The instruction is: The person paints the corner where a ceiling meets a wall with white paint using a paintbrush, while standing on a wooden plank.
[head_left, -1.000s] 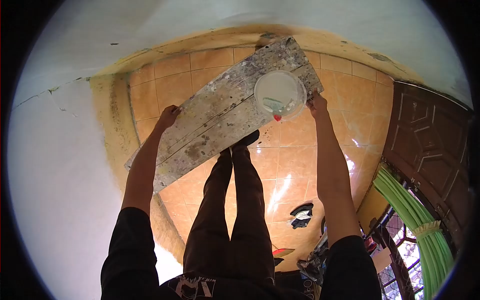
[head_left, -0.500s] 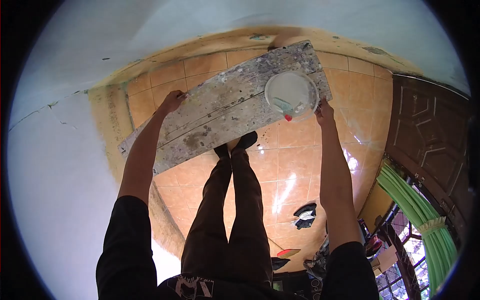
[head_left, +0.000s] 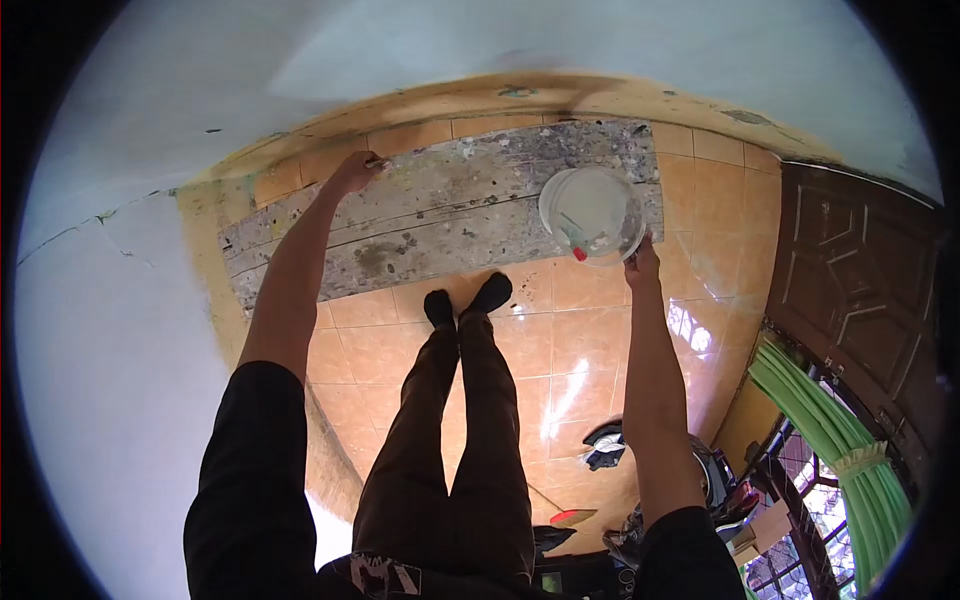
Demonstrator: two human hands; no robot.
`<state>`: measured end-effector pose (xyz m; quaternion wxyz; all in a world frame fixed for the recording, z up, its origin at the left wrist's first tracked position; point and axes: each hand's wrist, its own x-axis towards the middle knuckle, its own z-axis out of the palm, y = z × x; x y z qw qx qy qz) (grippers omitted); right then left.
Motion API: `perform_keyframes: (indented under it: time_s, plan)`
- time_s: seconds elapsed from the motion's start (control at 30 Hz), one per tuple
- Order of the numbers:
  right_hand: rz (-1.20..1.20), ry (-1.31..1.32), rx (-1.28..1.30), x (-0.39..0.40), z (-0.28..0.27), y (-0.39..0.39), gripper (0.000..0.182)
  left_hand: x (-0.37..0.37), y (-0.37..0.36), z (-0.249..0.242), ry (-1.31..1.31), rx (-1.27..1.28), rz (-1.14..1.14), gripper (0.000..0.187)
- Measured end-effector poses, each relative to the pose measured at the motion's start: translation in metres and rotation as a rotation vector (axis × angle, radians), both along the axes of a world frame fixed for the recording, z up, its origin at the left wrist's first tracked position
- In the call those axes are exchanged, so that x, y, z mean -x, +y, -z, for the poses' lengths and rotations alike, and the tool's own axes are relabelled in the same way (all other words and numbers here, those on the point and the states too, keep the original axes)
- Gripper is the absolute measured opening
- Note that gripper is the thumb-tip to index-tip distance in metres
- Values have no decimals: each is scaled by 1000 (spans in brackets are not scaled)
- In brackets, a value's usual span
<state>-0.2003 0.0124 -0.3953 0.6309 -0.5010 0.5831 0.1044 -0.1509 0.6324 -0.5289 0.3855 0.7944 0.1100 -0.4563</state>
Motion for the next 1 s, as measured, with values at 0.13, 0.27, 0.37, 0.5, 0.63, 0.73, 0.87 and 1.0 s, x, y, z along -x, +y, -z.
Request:
perform_keyframes:
  time_s: [0.13,0.27,0.37,0.5,0.63,0.73,0.87,1.0]
  plan:
    - [-51,27,45,-5,-3,7,40,4,1,-7,58,-87,99,50]
    - [-288,186,166,-3,-37,24,43,-1,-5,-24,-23,-159,119,49]
    - [-394,266,491,-10,-65,50,42,12,-35,-25,-331,-160,46,48]
    - [-668,-77,865,-23,-119,77,33,7,-117,-60,-407,209,-243,49]
    - [-1216,-217,736,-55,-173,142,32,-20,-212,-152,-91,410,-457,55]
    - [-1652,-142,812,-72,-188,181,35,-16,-259,-169,-136,401,-424,55]
    - [-1941,-224,778,-77,-166,180,34,10,-292,-161,-418,405,-480,59]
    - [-1926,-197,845,-85,-150,180,28,8,-287,-175,-244,354,-469,65]
